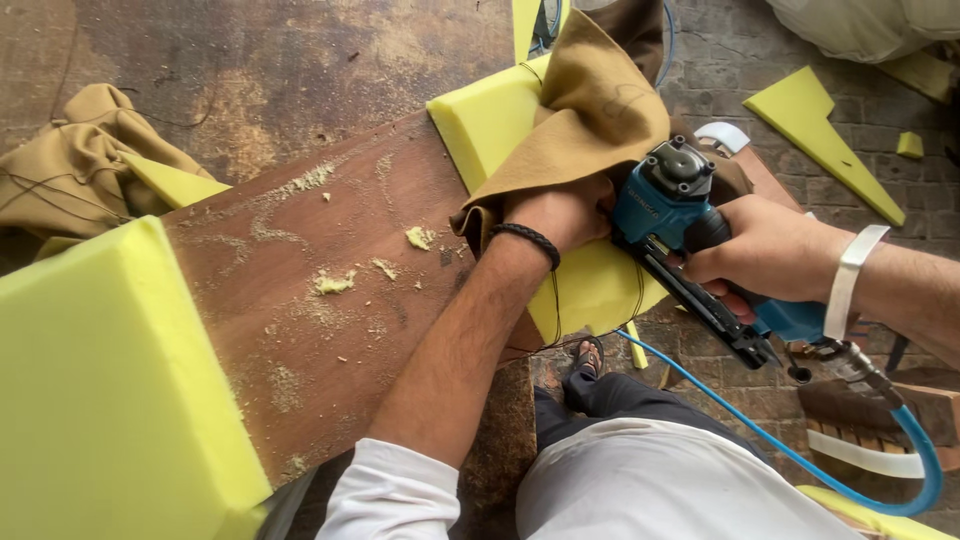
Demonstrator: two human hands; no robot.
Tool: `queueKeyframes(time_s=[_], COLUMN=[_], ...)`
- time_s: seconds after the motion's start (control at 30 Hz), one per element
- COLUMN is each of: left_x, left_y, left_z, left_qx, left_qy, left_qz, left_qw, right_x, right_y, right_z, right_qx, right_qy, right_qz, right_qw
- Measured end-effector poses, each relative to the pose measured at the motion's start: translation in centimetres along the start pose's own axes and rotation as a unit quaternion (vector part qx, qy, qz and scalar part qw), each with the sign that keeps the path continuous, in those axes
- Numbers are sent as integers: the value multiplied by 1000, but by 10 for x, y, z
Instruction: The person secures a brown fabric cover onto a yellow foam cushion attached to a wooden chair frame. They use a pneumatic staple gun to fasten the fabric to the underside of the frame, then trim the excess material with a knife.
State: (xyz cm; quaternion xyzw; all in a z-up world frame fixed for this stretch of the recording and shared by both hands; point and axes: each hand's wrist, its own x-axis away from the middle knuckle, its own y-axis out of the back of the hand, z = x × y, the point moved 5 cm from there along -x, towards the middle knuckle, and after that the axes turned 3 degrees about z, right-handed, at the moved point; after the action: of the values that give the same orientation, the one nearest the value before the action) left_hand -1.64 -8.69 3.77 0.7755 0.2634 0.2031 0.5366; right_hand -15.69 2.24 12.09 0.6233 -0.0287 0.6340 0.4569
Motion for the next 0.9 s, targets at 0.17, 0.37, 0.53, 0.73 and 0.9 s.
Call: queueKeyframes(time_s=[0.17, 0.37, 0.53, 0.73, 0.9], left_x=[6, 4, -5, 2, -3], left_y=[-10, -22, -28, -32, -24], left_z=[-1, 11, 3, 12, 3], left_qx=[140, 203, 210, 256, 264], left_qy=[-10, 32, 16, 4, -19], left_qz=[-14, -14, 4, 9, -7], left_qw=[990, 979, 978, 967, 964], right_x=[12, 22, 10, 18, 17], right_y=[-5, -15, -22, -29, -23], right_z=[-9, -54, -86, -40, -26], right_qx=[-109, -335, -361, -251, -121], right_qy=[-1, 51, 55, 46, 19], right_qz=[-12, -38, -53, -38, -31], right_qw=[994, 940, 930, 966, 992])
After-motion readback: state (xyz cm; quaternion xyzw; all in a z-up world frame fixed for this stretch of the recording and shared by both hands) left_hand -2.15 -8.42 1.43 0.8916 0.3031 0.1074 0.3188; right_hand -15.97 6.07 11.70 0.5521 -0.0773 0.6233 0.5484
